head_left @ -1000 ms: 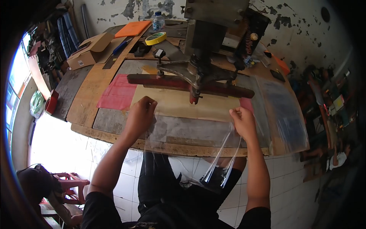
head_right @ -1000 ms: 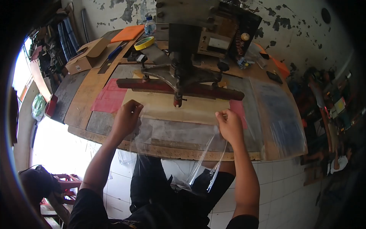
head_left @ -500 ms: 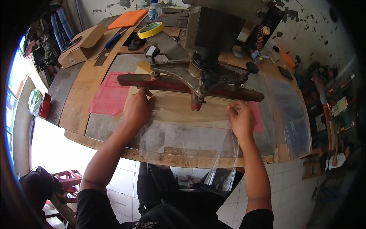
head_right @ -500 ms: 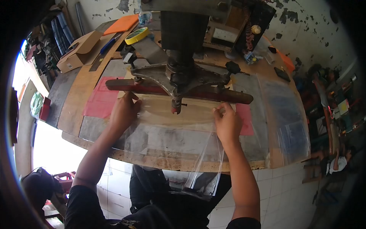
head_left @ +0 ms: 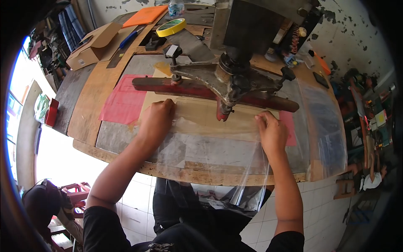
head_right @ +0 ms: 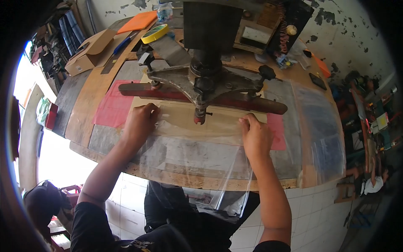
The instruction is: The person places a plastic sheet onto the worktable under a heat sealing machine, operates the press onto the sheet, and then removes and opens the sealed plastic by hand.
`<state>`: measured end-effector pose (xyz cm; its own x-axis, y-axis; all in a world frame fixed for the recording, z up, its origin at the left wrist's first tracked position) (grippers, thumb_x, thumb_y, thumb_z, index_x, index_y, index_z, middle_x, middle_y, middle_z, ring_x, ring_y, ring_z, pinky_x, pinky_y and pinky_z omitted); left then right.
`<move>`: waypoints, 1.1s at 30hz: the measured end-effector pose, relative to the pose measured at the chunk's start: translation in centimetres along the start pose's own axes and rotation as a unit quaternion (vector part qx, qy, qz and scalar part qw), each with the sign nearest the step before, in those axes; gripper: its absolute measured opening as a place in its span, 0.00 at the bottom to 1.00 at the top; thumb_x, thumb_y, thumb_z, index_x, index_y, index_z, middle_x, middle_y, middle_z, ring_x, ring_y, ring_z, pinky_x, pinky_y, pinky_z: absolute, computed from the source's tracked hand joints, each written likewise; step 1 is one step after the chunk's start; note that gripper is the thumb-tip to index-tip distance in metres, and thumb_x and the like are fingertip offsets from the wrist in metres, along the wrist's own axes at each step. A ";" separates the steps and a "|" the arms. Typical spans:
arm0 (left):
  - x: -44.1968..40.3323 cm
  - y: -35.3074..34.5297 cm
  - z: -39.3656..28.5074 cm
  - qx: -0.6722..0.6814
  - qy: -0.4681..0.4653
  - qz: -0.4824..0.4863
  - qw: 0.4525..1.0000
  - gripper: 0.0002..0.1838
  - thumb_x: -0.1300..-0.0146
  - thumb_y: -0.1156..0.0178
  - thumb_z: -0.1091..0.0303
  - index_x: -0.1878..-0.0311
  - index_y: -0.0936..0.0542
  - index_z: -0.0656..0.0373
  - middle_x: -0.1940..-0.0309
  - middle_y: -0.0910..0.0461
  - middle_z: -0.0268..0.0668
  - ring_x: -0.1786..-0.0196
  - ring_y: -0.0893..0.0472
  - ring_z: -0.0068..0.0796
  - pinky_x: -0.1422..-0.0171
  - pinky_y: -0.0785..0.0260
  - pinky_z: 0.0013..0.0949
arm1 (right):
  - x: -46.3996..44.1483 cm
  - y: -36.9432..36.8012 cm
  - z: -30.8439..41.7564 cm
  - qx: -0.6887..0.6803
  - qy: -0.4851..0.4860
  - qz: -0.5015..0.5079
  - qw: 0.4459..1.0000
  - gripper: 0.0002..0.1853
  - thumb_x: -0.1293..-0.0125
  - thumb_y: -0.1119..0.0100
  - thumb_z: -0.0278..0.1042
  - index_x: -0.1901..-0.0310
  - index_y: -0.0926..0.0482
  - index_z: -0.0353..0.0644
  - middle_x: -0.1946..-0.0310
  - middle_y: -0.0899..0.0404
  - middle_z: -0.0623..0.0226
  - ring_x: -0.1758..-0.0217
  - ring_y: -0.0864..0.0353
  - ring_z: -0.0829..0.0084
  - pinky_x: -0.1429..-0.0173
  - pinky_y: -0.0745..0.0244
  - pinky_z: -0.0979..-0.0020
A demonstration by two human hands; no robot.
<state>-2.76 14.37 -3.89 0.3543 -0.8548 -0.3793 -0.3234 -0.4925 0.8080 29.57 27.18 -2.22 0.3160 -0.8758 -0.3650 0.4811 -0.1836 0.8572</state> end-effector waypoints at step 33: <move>0.3 2.1 -1.4 0.083 0.019 0.075 0.994 0.13 0.26 0.37 0.72 0.43 0.13 0.65 0.64 0.17 0.48 0.65 0.15 0.48 0.57 0.24 0.44 | -0.7 1.2 -2.2 -0.105 0.063 0.046 0.991 0.11 0.26 0.34 0.24 0.45 0.11 0.38 0.65 0.18 0.58 0.66 0.17 0.58 0.60 0.23 0.60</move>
<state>-2.09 13.28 -1.68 0.3223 -0.9156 -0.2406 -0.5149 -0.3828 0.7670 31.77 28.57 -1.72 0.4602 -0.8193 -0.3420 0.6003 0.0034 0.7998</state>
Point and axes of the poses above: each hand's wrist, its own x-axis away from the middle knuckle, its own y-axis out of the back of the hand, z = x × y, the point moved 1 cm from there along -x, towards the middle knuckle
